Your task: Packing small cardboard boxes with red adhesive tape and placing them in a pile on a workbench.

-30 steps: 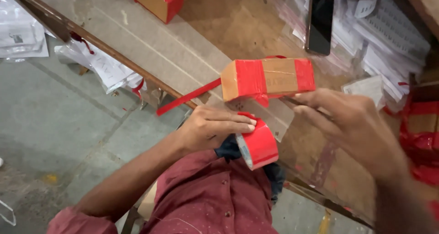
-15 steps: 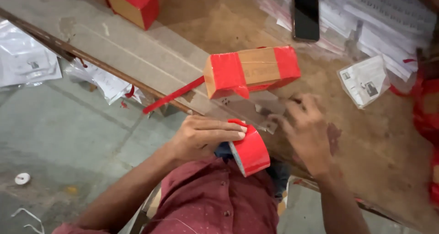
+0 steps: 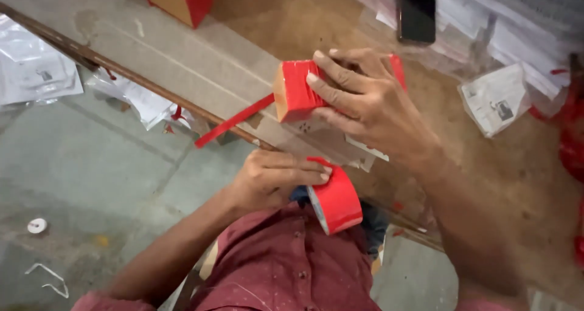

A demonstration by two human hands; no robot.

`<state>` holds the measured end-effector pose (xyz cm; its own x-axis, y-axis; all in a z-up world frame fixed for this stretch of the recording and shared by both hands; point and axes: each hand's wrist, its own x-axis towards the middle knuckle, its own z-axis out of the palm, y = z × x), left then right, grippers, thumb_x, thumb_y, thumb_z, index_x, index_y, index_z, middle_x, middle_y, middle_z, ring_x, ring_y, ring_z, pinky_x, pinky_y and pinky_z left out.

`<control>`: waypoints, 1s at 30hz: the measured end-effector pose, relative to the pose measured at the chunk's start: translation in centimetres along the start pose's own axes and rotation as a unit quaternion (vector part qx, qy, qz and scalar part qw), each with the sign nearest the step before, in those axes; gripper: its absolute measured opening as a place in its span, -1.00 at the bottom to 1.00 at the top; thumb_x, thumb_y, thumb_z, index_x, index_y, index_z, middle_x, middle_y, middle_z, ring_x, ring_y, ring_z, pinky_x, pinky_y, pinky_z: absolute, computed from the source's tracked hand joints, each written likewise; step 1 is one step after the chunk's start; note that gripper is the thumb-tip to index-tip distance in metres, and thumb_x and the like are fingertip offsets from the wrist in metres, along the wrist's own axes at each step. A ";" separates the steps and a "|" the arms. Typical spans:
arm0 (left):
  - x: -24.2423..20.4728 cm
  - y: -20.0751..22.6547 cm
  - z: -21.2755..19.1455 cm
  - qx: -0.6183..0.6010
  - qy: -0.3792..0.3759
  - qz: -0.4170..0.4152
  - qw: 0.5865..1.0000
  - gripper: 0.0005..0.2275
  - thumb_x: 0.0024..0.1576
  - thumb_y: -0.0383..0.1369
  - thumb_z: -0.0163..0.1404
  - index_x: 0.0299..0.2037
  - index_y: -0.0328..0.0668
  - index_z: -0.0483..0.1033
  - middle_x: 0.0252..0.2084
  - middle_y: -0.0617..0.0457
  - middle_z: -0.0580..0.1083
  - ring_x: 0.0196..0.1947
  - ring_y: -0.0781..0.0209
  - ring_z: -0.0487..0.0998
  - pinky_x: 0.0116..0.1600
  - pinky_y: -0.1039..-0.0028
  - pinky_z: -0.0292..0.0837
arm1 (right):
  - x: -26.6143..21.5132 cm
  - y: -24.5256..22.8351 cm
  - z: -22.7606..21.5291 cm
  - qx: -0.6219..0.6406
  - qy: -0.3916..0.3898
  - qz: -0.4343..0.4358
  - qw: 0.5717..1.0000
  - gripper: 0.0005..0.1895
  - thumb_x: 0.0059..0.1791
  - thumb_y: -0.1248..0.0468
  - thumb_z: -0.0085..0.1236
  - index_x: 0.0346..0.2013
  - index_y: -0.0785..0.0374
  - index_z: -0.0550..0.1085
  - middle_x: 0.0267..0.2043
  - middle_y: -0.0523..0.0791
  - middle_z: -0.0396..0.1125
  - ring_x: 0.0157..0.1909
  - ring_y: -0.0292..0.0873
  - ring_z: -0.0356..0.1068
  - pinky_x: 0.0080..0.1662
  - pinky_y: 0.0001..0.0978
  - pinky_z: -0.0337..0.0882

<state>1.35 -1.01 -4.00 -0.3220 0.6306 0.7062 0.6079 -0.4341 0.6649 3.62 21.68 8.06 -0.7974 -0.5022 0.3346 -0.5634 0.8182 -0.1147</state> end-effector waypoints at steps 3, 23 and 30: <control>0.1 -0.5 0.4 -0.011 0.016 -0.003 1.000 -0.67 0.05 -0.71 0.05 -0.02 -0.18 0.62 0.00 0.01 0.63 -0.11 0.10 0.69 0.01 0.34 0.64 | -0.5 -0.3 0.8 -0.056 0.016 0.006 0.998 -0.48 -0.06 0.20 0.41 0.16 0.32 0.53 0.34 0.01 0.34 0.29 0.12 0.28 0.26 -0.04 0.36; 2.6 3.4 -0.3 0.047 -0.046 0.070 0.995 -0.63 0.02 -0.63 0.15 0.06 -0.22 0.58 0.11 -0.05 0.57 0.14 -0.04 0.64 0.23 0.26 0.61 | -4.2 2.0 1.6 -0.128 0.075 0.033 0.988 -0.06 -0.14 0.31 0.50 0.41 0.22 0.13 0.32 0.01 0.22 0.36 0.11 0.16 0.41 0.02 0.12; 3.1 5.2 0.7 0.031 -0.011 0.002 0.999 -0.57 -0.13 -0.55 0.15 0.03 -0.24 0.58 0.05 -0.10 0.57 0.03 -0.01 0.66 0.13 0.27 0.64 | -8.3 -1.1 0.8 0.086 0.095 0.164 0.978 0.02 -0.17 0.06 0.48 0.43 0.23 0.11 0.29 0.10 0.29 0.34 0.10 0.27 0.33 -0.07 0.26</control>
<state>4.04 -0.88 1.47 -0.3034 0.6434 0.7029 0.6529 -0.3969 0.6451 10.72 24.72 4.67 -0.8956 -0.1468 0.4200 -0.3260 0.8589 -0.3950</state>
